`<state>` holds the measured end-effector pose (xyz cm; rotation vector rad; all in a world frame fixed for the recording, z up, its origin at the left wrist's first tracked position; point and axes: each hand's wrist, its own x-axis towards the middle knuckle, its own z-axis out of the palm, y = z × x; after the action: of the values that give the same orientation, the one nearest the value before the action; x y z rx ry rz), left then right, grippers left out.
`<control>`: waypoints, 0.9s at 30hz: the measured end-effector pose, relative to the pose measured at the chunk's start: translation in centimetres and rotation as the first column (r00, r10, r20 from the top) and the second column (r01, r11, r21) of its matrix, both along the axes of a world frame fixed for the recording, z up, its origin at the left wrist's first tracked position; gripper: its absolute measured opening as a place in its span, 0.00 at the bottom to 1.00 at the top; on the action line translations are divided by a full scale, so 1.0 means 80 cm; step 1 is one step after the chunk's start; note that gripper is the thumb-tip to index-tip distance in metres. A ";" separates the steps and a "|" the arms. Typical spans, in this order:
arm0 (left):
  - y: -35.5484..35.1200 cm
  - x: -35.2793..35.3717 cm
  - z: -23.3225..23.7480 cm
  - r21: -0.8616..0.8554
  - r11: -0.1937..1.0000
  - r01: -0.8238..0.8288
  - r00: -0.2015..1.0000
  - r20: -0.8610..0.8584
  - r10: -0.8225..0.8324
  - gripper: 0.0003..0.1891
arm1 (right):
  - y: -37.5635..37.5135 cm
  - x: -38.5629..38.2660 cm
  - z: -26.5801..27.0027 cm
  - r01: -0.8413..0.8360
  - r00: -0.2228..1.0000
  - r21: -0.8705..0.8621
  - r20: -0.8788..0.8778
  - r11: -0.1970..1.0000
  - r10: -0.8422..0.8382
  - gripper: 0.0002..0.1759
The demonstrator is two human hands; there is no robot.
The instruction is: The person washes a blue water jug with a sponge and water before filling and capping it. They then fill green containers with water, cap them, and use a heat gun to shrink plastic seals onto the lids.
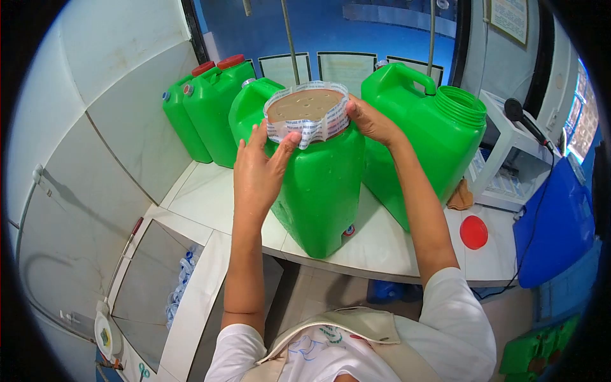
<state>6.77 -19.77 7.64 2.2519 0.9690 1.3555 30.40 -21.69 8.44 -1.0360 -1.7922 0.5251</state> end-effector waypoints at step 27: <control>0.037 0.004 0.008 -0.255 0.872 0.419 0.873 0.377 -0.309 0.47 | 0.018 -0.028 0.019 0.149 0.943 -0.158 -0.275 0.976 -0.188 0.54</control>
<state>7.07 -16.78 8.27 1.7722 0.5597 1.2316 28.19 -20.27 9.93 -1.1315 -1.4121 0.6615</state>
